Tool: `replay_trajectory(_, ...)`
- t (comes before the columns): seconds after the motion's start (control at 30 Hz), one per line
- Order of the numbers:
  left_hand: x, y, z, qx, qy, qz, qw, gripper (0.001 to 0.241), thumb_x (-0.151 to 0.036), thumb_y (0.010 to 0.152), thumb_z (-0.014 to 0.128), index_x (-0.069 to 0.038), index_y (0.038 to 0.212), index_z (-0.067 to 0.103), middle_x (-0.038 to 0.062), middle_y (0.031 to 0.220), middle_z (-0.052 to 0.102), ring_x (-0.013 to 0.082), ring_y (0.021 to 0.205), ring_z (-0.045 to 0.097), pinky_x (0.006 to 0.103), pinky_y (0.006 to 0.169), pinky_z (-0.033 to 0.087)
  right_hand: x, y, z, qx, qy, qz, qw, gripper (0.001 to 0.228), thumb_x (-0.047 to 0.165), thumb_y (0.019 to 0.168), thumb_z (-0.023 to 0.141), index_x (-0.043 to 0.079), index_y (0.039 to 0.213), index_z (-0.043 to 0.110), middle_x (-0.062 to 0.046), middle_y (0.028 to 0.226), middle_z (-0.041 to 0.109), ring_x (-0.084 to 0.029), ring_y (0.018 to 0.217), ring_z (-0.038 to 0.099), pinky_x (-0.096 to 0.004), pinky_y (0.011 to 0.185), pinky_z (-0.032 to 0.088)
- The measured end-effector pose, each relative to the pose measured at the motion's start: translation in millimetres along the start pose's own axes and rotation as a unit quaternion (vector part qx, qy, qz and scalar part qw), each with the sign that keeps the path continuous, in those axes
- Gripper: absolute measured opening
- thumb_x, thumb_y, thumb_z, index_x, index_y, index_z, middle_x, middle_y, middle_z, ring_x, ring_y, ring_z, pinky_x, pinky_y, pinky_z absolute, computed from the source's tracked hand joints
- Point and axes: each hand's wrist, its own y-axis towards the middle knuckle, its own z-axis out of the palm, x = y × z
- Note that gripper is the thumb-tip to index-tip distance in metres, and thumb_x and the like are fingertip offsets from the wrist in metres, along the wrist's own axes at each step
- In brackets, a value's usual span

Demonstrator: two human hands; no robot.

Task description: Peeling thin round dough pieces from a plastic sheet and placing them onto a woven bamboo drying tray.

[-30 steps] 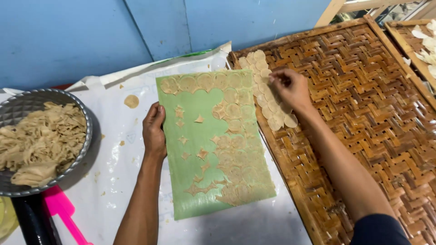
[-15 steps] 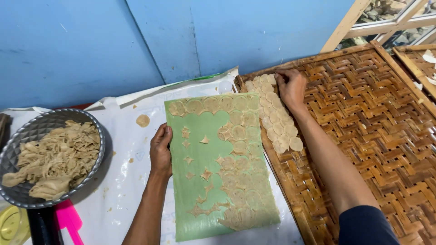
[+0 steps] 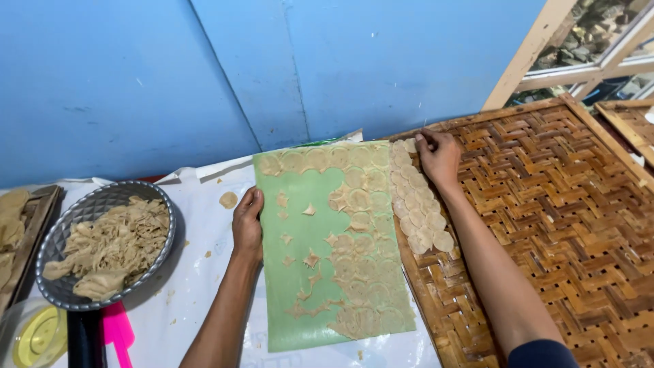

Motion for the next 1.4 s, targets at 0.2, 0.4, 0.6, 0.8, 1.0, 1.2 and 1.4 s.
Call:
replay_trajectory(0.2, -5.7, 13.6, 28.2, 0.059, -0.11, -0.052, 0.991, 0.035, -0.028, 0.097, 0.061, -0.012, 0.128, 0.066, 0.015, 0.099, 0.075, 0.0246, 0.086, 0.074, 0.0407, 0.084, 0.06, 10.4, 6.8, 11.4, 0.03, 0.021, -0.042, 0.998, 0.026, 0.022, 0.103, 0.071, 0.003, 0.12, 0.076, -0.023, 0.105, 0.065, -0.044, 0.098, 0.069, -0.05, 0.083, 0.058)
replay_trajectory(0.4, -3.5, 4.7, 28.6, 0.093, -0.165, -0.073, 0.979, 0.04, -0.027, 0.097, 0.061, -0.012, 0.135, 0.062, 0.016, 0.109, 0.074, 0.0268, 0.096, 0.073, 0.0448, 0.091, 0.057, 112.5, -15.4, 15.3, 0.029, 0.062, -0.241, 0.968, 0.016, 0.006, 0.103, 0.067, 0.004, 0.114, 0.077, -0.013, 0.102, 0.064, -0.036, 0.094, 0.069, -0.042, 0.081, 0.058)
replay_trajectory(0.6, 10.5, 8.0, 22.0, 0.059, -0.176, -0.067, 0.98, 0.041, -0.027, 0.095, 0.064, -0.01, 0.132, 0.064, 0.018, 0.106, 0.074, 0.028, 0.095, 0.074, 0.0449, 0.091, 0.058, 141.8, -58.5, 49.0, 0.109, -0.02, -0.272, 0.956, 0.026, 0.016, 0.099, 0.066, 0.012, 0.124, 0.076, -0.013, 0.108, 0.067, -0.032, 0.103, 0.066, -0.04, 0.086, 0.058)
replay_trajectory(0.8, -6.5, -3.4, 35.5, 0.057, -0.159, -0.053, 0.984, 0.038, -0.026, 0.095, 0.064, -0.008, 0.128, 0.066, 0.016, 0.102, 0.075, 0.0256, 0.09, 0.075, 0.0426, 0.086, 0.06, 164.2, -70.4, 46.2, 0.153, -0.085, -0.247, 0.953, 0.039, 0.022, 0.104, 0.057, 0.007, 0.139, 0.064, -0.015, 0.112, 0.06, -0.035, 0.108, 0.061, -0.046, 0.086, 0.056)
replay_trajectory(1.0, 2.4, 0.4, 32.7, 0.07, -0.132, -0.047, 0.988, 0.035, -0.023, 0.096, 0.063, -0.008, 0.127, 0.067, 0.016, 0.099, 0.076, 0.0245, 0.087, 0.075, 0.0408, 0.084, 0.061, 161.6, -65.3, 50.4, 0.085, -0.065, -0.271, 0.957, 0.022, 0.02, 0.103, 0.064, 0.008, 0.117, 0.075, -0.008, 0.101, 0.062, -0.027, 0.098, 0.064, -0.036, 0.081, 0.056)
replay_trajectory(1.2, 4.5, 2.8, 29.6, 0.073, -0.125, -0.048, 0.988, 0.034, -0.024, 0.097, 0.063, -0.008, 0.127, 0.067, 0.017, 0.098, 0.076, 0.0247, 0.085, 0.075, 0.0403, 0.081, 0.061, 133.8, -48.7, 75.0, 0.106, 0.035, -0.144, 0.983, 0.014, 0.015, 0.089, 0.08, 0.008, 0.099, 0.073, -0.007, 0.089, 0.063, -0.028, 0.088, 0.066, -0.041, 0.077, 0.055)
replay_trajectory(1.4, -5.6, -5.1, 40.1, 0.062, -0.113, -0.048, 0.99, 0.031, -0.022, 0.097, 0.063, -0.007, 0.124, 0.069, 0.016, 0.098, 0.076, 0.0235, 0.084, 0.075, 0.0386, 0.079, 0.061, 151.4, -55.9, 58.0, 0.109, -0.01, -0.2, 0.974, 0.01, 0.009, 0.094, 0.072, 0.003, 0.099, 0.066, -0.013, 0.095, 0.057, -0.037, 0.094, 0.063, -0.046, 0.08, 0.053)
